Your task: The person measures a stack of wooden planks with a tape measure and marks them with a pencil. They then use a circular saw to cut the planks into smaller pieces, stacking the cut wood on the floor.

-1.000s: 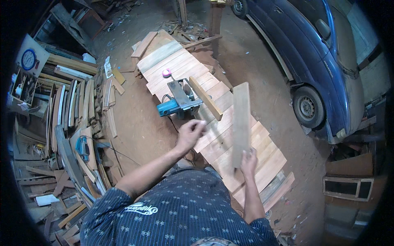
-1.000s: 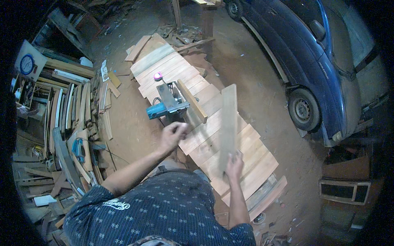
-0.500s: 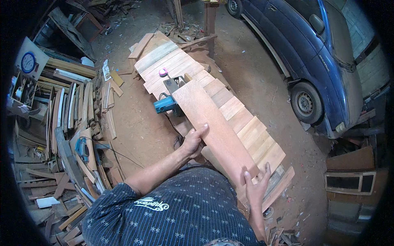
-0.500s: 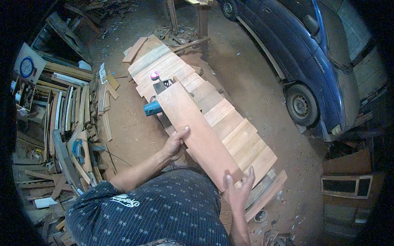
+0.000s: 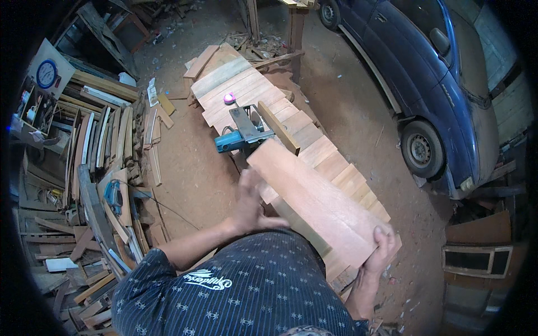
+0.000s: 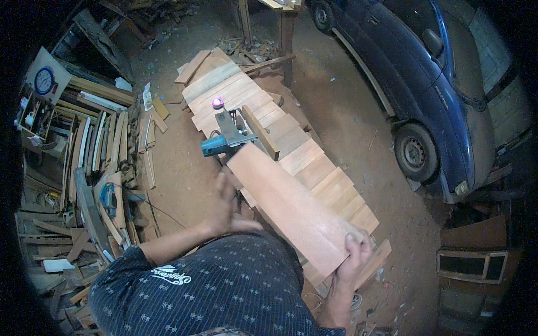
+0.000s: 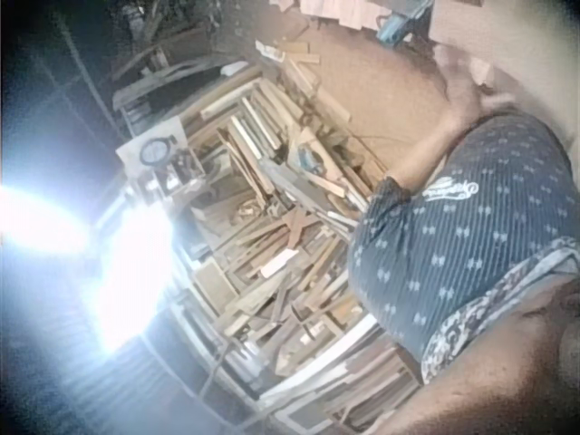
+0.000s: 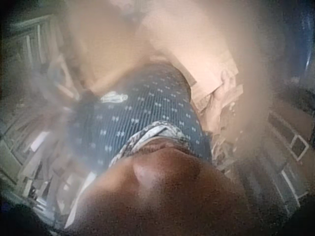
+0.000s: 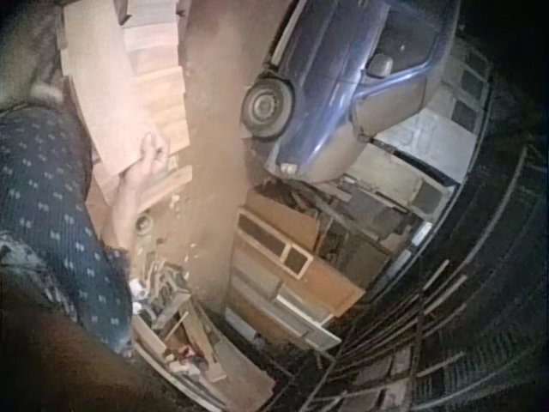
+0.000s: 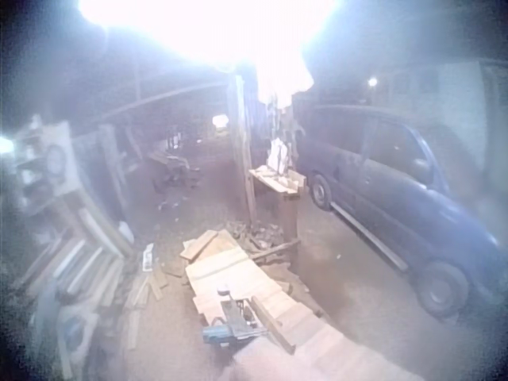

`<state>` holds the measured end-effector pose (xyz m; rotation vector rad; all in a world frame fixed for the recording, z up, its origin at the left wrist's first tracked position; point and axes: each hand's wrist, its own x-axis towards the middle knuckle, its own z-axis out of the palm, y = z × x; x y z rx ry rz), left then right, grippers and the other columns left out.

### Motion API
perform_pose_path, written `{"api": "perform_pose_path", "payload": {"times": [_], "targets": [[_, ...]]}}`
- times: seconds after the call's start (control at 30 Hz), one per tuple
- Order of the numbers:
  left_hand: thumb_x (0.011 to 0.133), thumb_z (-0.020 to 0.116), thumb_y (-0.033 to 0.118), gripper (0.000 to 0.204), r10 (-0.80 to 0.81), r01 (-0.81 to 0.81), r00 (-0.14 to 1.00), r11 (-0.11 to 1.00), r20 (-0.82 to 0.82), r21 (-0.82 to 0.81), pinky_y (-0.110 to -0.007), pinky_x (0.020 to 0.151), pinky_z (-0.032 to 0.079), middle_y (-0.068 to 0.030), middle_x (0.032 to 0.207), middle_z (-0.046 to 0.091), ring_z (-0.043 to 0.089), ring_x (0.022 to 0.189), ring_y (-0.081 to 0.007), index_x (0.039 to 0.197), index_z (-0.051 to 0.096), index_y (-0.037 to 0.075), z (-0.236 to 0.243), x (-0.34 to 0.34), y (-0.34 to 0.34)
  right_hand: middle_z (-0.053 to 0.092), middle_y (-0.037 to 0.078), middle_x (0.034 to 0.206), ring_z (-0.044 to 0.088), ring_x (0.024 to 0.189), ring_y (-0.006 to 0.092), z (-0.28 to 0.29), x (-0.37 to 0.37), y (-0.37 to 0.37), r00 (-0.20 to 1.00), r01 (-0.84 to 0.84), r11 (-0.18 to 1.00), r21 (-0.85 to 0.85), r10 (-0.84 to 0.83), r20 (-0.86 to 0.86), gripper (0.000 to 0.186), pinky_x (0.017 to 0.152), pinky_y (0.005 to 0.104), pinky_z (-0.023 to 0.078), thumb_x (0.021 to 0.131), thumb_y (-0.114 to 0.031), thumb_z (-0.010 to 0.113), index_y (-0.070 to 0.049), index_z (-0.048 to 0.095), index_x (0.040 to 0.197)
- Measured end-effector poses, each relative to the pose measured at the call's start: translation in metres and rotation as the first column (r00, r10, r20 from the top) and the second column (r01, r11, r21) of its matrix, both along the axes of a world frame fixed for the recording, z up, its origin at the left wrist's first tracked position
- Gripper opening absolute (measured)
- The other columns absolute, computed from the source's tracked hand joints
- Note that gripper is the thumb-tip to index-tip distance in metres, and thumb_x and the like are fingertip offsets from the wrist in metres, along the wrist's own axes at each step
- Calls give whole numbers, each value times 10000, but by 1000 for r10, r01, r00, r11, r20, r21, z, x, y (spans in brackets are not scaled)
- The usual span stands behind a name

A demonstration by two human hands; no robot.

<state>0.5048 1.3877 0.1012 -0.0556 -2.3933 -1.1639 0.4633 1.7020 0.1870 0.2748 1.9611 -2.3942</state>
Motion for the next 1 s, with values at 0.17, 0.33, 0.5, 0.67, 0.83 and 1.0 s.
{"api": "perform_pose_path", "payload": {"times": [0.17, 0.33, 0.5, 0.67, 0.83, 1.0], "targets": [[809, 771, 209, 718, -313, 313, 950, 944, 18, -104, -444, 1130, 353, -220, 1444, 475, 439, 1367, -335, 1424, 460, 9, -1, -31, 16, 684, 140, 949, 650, 843, 201, 32, -21, -54, 979, -189, 981, -45, 184, -89, 390, 827, 323, 503, 880, -230, 679, 78, 639, 1115], [956, 677, 204, 357, 108, -155, 988, 711, 111, 686, -319, 906, 496, -94, 1113, 685, 623, 1026, -161, 1219, 597, -24, 2, -55, 29, 565, 266, 1302, 561, 1197, 391, -16, -28, -87, 731, -300, 727, 618, 591, -340, 728, 1030, 464, 440, 822, -427, 771, 63, 543, 1310], [991, 624, 246, 493, 87, -290, 955, 90, 282, 953, -368, 1033, 458, -142, 1297, 588, 592, 1149, -230, 1351, 468, -51, -44, -77, -3, 407, 278, 1438, 413, 1313, 439, -77, -19, -55, 690, -198, 302, 933, 719, -86, 929, 1078, 507, 371, 689, -536, 830, -4, 502, 1377], [1020, 552, 241, 495, -64, -401, 915, -47, 398, 915, -415, 1069, 451, -187, 1327, 561, 573, 1201, -297, 1393, 420, -57, -63, -70, -3, 443, 284, 1378, 452, 1251, 442, -61, -7, -39, 665, -284, 161, 945, 744, 73, 922, 1052, 498, 390, 690, -552, 818, 12, 517, 1354], [1034, 506, 242, 511, -198, -487, 856, 0, 478, 873, -452, 1077, 455, -228, 1341, 546, 560, 1234, -328, 1399, 391, -96, -67, -81, -4, 485, 293, 1317, 467, 1220, 449, -65, 4, -44, 744, -293, 282, 914, 667, 32, 881, 1038, 498, 396, 683, -504, 833, 58, 545, 1298], [1042, 469, 244, 535, -236, -558, 795, 76, 559, 826, -459, 1053, 481, -253, 1351, 536, 581, 1210, -340, 1396, 358, -141, -67, -100, -14, 497, 303, 1305, 464, 1217, 453, -55, 1, -61, 780, -269, 344, 900, 626, -6, 854, 1042, 502, 390, 702, -519, 824, 79, 572, 1258]]}}
